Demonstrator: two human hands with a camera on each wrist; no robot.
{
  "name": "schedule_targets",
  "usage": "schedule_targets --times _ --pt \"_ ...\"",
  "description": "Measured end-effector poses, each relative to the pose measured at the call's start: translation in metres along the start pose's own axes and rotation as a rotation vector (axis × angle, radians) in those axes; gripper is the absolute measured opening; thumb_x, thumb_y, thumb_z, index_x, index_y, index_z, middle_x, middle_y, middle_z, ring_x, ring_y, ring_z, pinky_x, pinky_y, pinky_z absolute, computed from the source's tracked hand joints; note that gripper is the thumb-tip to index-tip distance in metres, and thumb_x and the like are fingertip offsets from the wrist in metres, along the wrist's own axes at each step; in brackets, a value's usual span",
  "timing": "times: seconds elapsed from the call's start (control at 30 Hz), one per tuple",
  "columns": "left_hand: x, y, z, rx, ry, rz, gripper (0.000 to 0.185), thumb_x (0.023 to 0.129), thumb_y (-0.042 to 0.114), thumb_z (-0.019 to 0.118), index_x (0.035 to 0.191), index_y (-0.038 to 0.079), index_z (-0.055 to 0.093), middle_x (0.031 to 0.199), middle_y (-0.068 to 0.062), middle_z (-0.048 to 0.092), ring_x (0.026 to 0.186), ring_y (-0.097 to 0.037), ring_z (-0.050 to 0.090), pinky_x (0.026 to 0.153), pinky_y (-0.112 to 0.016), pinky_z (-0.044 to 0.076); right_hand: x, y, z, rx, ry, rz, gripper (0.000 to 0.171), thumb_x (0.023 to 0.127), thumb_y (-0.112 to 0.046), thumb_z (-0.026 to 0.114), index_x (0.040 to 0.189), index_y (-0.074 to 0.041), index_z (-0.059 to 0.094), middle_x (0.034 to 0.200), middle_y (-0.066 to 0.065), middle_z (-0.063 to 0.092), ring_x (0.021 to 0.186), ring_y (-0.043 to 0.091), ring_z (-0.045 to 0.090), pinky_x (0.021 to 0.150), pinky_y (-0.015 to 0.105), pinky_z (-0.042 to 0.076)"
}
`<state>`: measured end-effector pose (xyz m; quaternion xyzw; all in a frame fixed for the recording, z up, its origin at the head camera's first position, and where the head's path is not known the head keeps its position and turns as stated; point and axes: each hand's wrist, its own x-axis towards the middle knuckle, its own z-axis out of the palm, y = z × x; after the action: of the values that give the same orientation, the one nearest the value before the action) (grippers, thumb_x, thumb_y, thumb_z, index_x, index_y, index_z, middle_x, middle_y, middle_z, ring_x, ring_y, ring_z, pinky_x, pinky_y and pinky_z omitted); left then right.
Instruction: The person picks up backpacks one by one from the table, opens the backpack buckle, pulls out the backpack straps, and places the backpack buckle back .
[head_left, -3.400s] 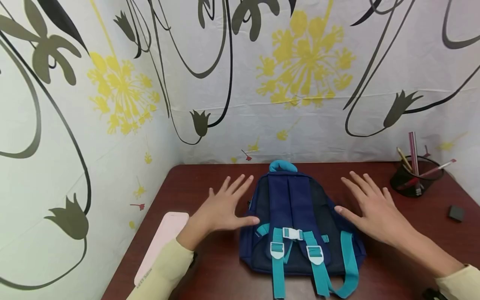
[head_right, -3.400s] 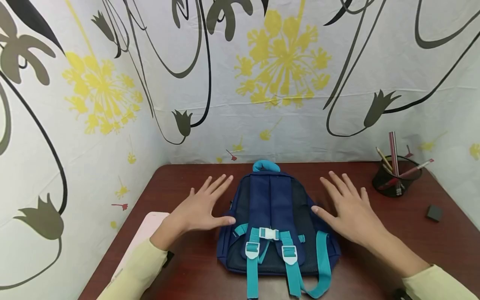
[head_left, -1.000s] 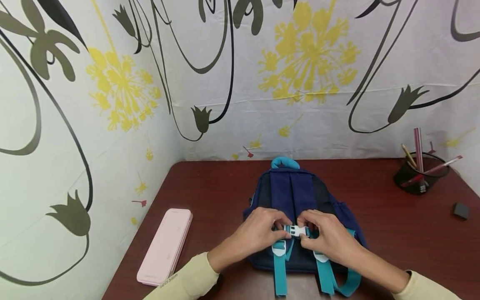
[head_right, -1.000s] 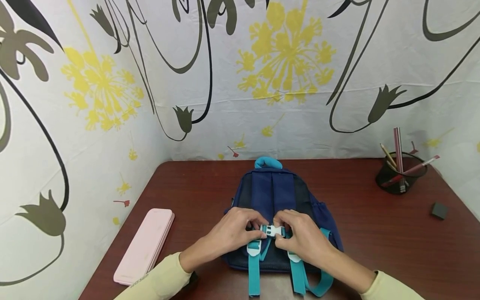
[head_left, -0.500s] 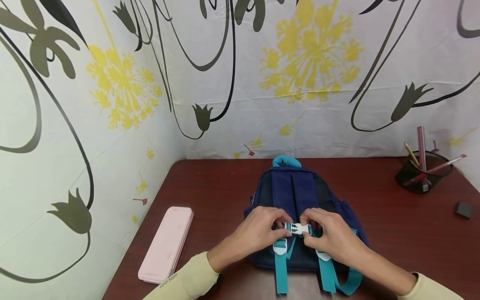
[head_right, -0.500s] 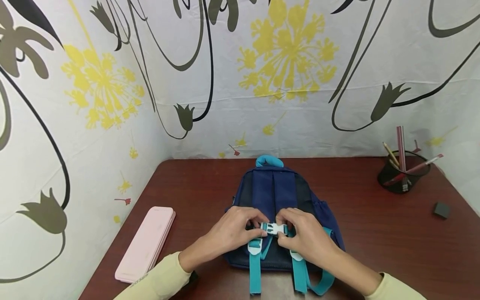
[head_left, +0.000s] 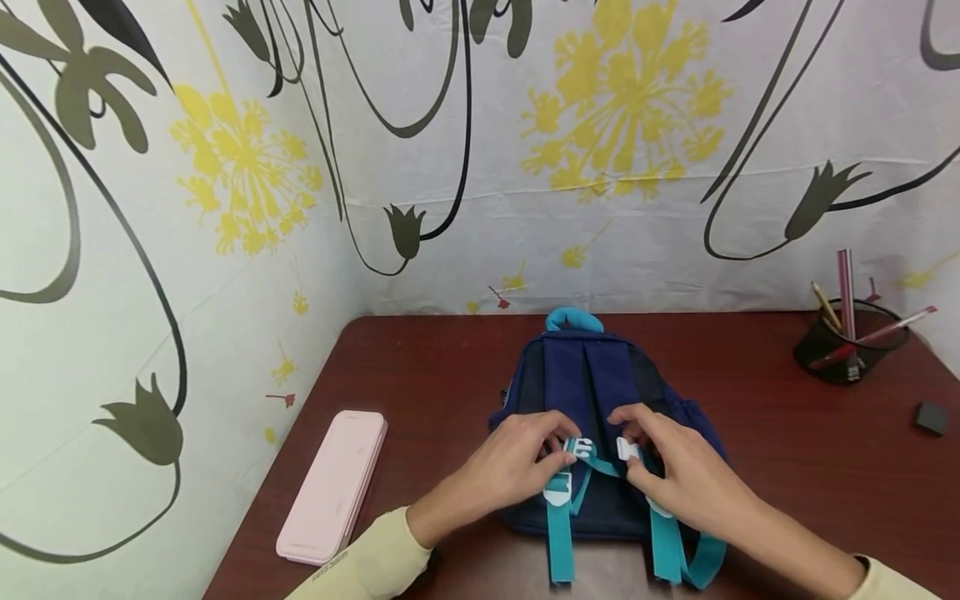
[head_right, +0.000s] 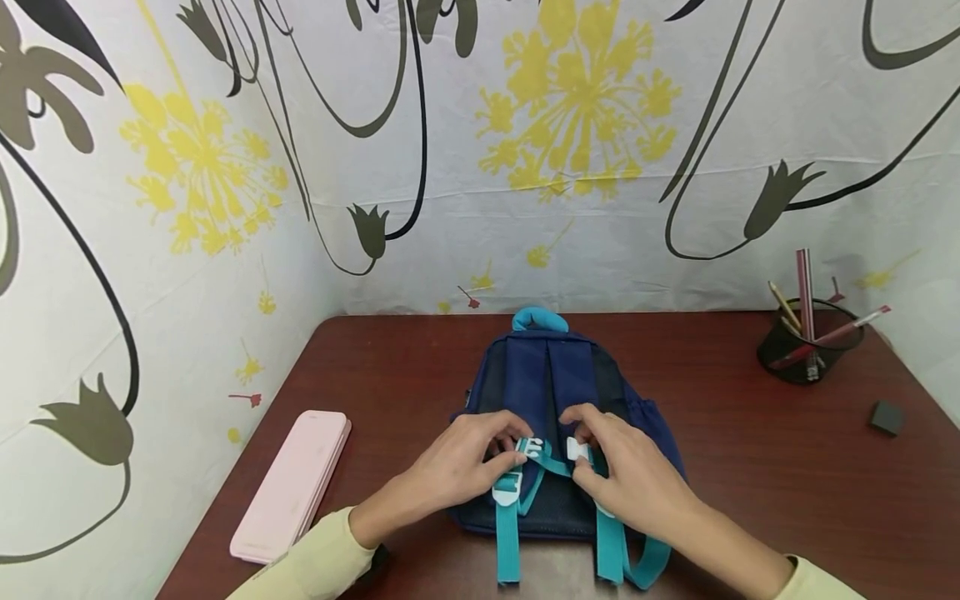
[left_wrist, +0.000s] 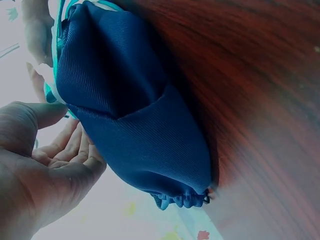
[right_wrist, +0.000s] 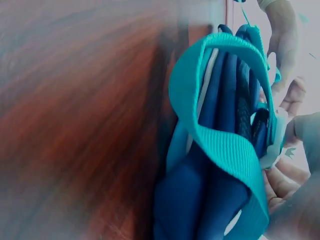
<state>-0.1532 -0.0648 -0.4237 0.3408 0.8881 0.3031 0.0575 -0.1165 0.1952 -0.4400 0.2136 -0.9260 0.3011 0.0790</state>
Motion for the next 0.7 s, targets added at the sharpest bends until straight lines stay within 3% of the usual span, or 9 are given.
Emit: schedule_targets --times 0.17,0.27,0.37,0.5,0.6,0.7 --pt "0.001 -0.002 0.0 -0.003 0.029 0.037 0.022 0.105 0.028 0.069 0.125 0.02 0.068 0.104 0.008 0.072 0.085 0.008 0.06 0.071 -0.009 0.05 0.002 0.0 -0.003 -0.138 -0.051 -0.078 0.027 0.097 -0.026 0.076 0.121 -0.038 0.071 0.112 -0.023 0.068 0.095 -0.001 0.054 0.081 0.034 0.048" --pt "0.002 0.0 -0.003 0.006 0.057 0.065 0.021 0.105 0.028 0.068 0.125 0.02 0.067 0.106 0.008 0.072 0.086 0.007 0.061 0.072 -0.009 0.05 0.007 -0.003 -0.002 -0.124 -0.074 -0.071 0.021 0.099 -0.044 0.073 0.12 -0.04 0.073 0.102 -0.028 0.064 0.088 -0.004 0.048 0.082 0.034 0.043" --pt "0.002 0.003 -0.007 -0.001 0.082 0.079 0.021 0.106 0.027 0.068 0.125 0.019 0.066 0.109 0.007 0.073 0.089 0.005 0.063 0.074 -0.009 0.05 0.012 -0.005 0.0 -0.043 -0.096 -0.034 0.019 0.102 -0.046 0.068 0.118 -0.038 0.074 0.096 -0.029 0.06 0.084 -0.004 0.044 0.078 0.03 0.038" --pt "-0.001 0.005 -0.013 -0.046 0.109 0.083 0.023 0.106 0.026 0.067 0.127 0.017 0.065 0.116 0.004 0.073 0.095 0.001 0.066 0.08 -0.01 0.053 0.016 -0.007 0.003 0.103 -0.092 -0.008 0.006 0.103 -0.034 0.07 0.107 -0.038 0.073 0.098 -0.025 0.062 0.087 0.003 0.046 0.078 0.033 0.034" --pt "-0.002 0.007 -0.017 -0.07 0.149 0.092 0.024 0.106 0.027 0.067 0.128 0.017 0.064 0.116 0.004 0.072 0.096 -0.001 0.067 0.08 -0.013 0.055 0.019 -0.01 0.001 0.247 -0.086 0.02 0.008 0.104 -0.03 0.07 0.102 -0.038 0.07 0.103 -0.02 0.065 0.092 0.009 0.049 0.08 0.035 0.039" --pt "-0.003 0.007 -0.02 -0.056 0.197 0.103 0.025 0.105 0.029 0.068 0.128 0.018 0.064 0.115 0.006 0.072 0.097 -0.003 0.067 0.079 -0.017 0.056 0.022 -0.014 -0.003 0.457 -0.104 0.054 0.008 0.108 -0.026 0.063 0.104 -0.027 0.07 0.103 -0.008 0.068 0.09 0.016 0.055 0.076 0.034 0.045"
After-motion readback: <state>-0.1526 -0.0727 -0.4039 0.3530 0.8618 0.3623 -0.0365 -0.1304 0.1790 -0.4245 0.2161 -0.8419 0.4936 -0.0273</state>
